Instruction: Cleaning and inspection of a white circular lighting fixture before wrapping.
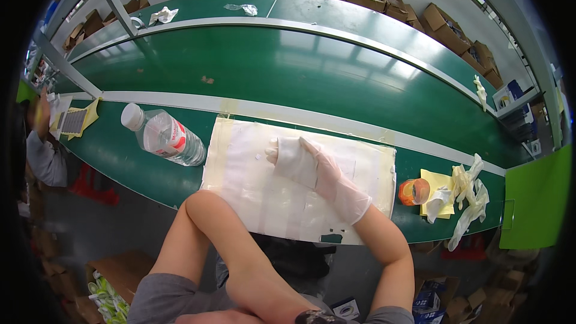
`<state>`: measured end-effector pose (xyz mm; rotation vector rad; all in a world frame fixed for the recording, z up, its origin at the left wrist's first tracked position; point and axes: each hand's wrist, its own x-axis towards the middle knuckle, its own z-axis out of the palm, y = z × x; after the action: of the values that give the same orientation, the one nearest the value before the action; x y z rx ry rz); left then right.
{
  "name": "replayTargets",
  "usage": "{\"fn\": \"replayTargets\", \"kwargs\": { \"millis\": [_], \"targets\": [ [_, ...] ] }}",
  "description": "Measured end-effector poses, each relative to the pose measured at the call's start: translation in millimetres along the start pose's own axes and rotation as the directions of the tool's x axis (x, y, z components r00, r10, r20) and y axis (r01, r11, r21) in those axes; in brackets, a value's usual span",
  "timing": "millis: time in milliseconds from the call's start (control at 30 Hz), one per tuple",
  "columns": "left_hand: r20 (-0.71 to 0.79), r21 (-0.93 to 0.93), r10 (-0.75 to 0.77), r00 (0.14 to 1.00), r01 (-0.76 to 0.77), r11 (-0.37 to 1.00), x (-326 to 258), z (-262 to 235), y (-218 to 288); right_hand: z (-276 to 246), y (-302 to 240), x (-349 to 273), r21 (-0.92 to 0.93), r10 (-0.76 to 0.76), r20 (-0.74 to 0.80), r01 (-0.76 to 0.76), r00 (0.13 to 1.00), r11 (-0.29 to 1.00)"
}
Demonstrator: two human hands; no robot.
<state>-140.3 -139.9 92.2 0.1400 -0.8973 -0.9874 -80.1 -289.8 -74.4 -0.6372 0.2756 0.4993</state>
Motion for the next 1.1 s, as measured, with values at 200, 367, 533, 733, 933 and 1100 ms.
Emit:
{"fn": "replayTargets", "kwargs": {
  "millis": [200,367,533,733,933,1100],
  "targets": [
    [-0.042,-0.010,-0.088,0.995,0.088,0.996,-7,4,-2,-1,-3,-2,0.030,0.013,0.001,-0.013,1.000,0.999],
    [-0.066,-0.028,-0.147,0.987,0.145,0.989,-3,-5,14,-2,-2,0,0.038,0.019,0.014,-0.020,1.000,0.999],
    [-0.063,-0.057,-0.196,0.979,0.193,0.980,1,-11,29,-1,-3,1,0.000,0.006,0.031,-0.006,0.999,1.000],
    [-0.342,0.170,0.087,0.936,-0.030,0.985,7,24,34,17,-5,-9,-0.009,0.025,0.019,-0.025,1.000,1.000],
    [0.321,0.508,0.815,0.482,-0.814,0.281,-1,-4,27,3,-3,-11,-0.075,-0.014,0.041,0.017,0.999,0.997],
    [0.829,-0.501,0.558,-0.042,-0.500,0.706,3,11,27,1,0,-4,-0.036,-0.023,0.081,0.026,0.996,0.999]
  ]
}}
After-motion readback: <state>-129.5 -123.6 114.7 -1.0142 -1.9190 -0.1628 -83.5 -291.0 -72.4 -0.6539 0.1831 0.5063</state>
